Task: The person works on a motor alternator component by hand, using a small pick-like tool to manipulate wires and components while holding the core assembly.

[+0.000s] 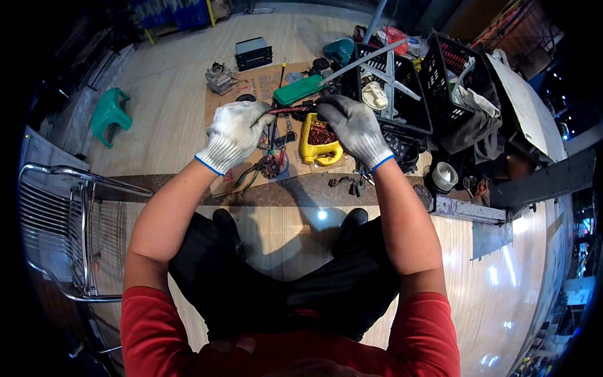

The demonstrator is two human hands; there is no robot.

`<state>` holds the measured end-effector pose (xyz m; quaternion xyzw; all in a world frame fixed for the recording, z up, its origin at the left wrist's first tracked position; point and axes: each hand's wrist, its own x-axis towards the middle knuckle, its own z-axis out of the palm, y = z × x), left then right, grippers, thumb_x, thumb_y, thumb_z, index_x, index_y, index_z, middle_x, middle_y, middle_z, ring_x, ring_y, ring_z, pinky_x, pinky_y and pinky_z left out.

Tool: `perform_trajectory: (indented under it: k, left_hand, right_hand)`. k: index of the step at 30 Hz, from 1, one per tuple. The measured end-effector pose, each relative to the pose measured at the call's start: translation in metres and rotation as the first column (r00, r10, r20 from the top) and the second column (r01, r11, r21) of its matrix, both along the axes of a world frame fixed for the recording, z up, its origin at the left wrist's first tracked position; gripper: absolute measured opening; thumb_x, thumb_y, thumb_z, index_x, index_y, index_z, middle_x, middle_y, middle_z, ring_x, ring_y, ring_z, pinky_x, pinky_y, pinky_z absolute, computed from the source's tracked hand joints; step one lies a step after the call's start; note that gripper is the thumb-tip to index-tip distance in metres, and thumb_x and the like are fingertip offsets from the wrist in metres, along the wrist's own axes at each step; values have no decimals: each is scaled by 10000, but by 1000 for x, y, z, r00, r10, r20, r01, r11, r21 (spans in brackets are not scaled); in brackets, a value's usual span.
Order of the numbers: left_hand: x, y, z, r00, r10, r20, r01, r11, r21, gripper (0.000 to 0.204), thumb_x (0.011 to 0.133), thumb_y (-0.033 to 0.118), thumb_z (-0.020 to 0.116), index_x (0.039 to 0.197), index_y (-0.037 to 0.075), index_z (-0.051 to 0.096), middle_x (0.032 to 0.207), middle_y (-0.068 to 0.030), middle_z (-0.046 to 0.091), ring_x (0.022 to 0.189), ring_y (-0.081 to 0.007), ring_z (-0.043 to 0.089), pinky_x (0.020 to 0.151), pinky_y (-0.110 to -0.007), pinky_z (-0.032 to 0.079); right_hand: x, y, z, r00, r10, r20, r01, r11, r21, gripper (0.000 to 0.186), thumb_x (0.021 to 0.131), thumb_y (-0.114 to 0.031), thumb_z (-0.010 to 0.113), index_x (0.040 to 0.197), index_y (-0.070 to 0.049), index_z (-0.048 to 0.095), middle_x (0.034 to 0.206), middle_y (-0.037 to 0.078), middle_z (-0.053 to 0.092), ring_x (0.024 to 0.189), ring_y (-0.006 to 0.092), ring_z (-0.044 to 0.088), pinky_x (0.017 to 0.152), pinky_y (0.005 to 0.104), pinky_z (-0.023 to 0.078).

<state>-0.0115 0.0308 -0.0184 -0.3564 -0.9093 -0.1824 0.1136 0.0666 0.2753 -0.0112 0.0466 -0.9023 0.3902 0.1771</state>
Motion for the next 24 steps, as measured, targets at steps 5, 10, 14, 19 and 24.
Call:
perform_trajectory:
  k: [5, 10, 14, 19, 24]
  left_hand:
    - [1, 1, -2, 965, -89, -247, 91, 996, -2, 243, 874, 236, 692, 1036, 57, 716, 863, -158, 701, 828, -330, 677, 763, -447, 520]
    - [2, 2, -3, 905, -152, -397, 174, 985, 19, 221, 831, 209, 721, 1004, 72, 718, 803, -125, 674, 784, -321, 655, 761, -444, 508]
    - [0, -4, -3, 858, -183, -479, 214, 977, 10, 269, 789, 167, 735, 1047, 92, 720, 820, -98, 673, 807, -296, 654, 770, -439, 513]
    - [4, -4, 11, 793, -187, -580, 225, 974, -6, 321, 751, 121, 729, 1072, 121, 727, 902, -69, 700, 872, -280, 672, 832, -433, 533]
    - [2, -4, 11, 762, -184, -621, 259, 965, 32, 264, 791, 126, 720, 1054, 96, 727, 905, -100, 704, 856, -287, 675, 805, -431, 535]
  right_hand:
    - [3, -13, 6, 992, 68, 102, -78, 993, 89, 343, 927, -288, 670, 1139, -21, 706, 1049, 241, 695, 965, 386, 676, 834, 412, 540]
    - [1, -14, 1, 987, 107, 123, -107, 994, -8, 335, 922, -271, 678, 1089, 17, 716, 950, 223, 712, 835, 285, 712, 761, 368, 540]
    - [2, -21, 7, 955, 192, 227, -98, 924, -371, 336, 954, -255, 671, 1108, 41, 711, 889, 53, 723, 777, 97, 630, 708, 281, 521]
    - [1, -25, -2, 944, 251, 213, -54, 756, -653, 323, 975, -255, 647, 1112, 36, 682, 831, 22, 670, 692, 61, 587, 645, 218, 491]
    - [2, -31, 3, 962, 178, 209, 6, 748, -664, 280, 956, -212, 627, 1110, 13, 694, 928, 97, 711, 785, 169, 635, 738, 307, 502]
